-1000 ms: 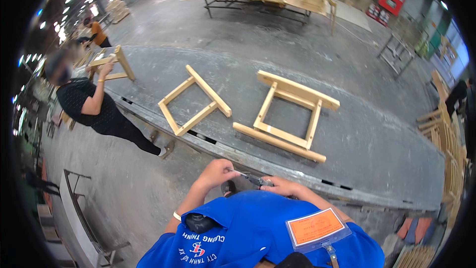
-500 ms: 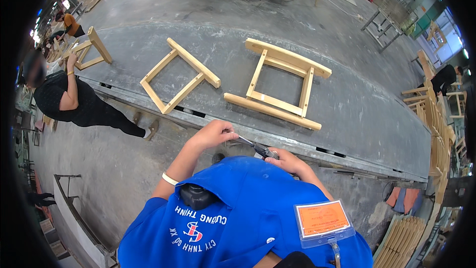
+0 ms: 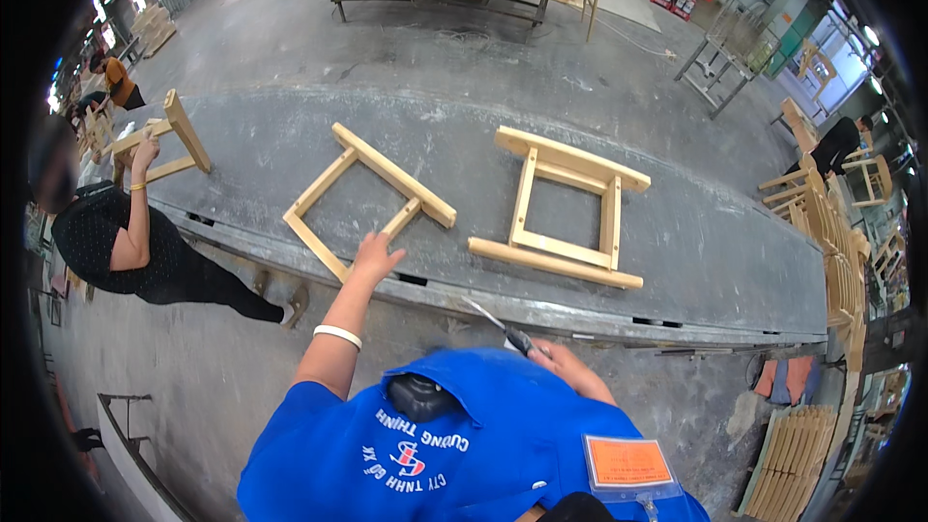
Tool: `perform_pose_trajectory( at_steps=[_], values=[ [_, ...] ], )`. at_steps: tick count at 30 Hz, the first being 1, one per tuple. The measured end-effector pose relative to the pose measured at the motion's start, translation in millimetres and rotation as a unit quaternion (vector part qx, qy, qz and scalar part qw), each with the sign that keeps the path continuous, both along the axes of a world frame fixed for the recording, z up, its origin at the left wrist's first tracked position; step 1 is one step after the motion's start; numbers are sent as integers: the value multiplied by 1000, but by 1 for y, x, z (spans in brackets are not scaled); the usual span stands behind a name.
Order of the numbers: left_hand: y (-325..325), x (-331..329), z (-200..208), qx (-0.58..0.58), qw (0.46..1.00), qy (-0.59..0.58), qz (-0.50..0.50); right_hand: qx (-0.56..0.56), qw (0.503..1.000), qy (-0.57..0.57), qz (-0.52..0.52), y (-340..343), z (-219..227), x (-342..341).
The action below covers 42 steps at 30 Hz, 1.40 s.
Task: The person assembles wooden chair frames by hand, picking up individual pieces, aligning them, and inserting dowels to join the parts. They repeatedly lift, rotate, and place the frames on a workbench, then stack completed units on a nearby pile.
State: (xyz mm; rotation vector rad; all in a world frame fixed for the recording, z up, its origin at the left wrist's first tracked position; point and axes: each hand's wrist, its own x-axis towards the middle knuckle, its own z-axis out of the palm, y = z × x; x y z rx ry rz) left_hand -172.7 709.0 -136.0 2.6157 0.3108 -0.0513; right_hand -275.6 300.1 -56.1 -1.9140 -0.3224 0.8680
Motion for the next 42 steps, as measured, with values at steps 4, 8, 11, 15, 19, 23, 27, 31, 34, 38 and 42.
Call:
perform_pose_trajectory(
  at_steps=[4, 8, 11, 15, 19, 23, 27, 31, 34, 38, 42],
  values=[
    [51, -6, -64, 111, 985, 69, 108, -44, 997, 46, -44, 16, 8, -13],
    [64, -21, -103, 140, 987, 27, 76, -99, 992, -9, -78, 16, 11, -4],
    [53, -14, -107, 163, 984, 16, 68, -136, 984, -74, -91, 12, 10, 23],
    [6, 26, -91, 160, 985, 29, 55, -180, 971, -133, -80, 31, 8, 88],
    [-27, 55, -86, 136, 989, 49, 32, -217, 960, -173, -44, 62, -3, 153],
    [-40, 55, -89, 71, 985, 153, 41, -274, 940, -204, 5, 90, -25, 203],
    [-43, 45, -93, 42, 990, 129, 27, -286, 935, -211, 12, 105, -45, 238],
    [-34, 30, -98, 36, 995, 84, -29, -308, 930, -202, -11, 117, -56, 257],
    [-26, 23, -101, 46, 996, 57, -57, -335, 920, -204, 6, 136, -63, 255],
    [-14, 27, -105, 22, 995, 37, -85, -307, 931, -176, 88, 164, -66, 231],
    [11, 37, -112, 17, 990, 36, -136, -256, 922, -138, 256, 180, -54, 191]
  ],
)
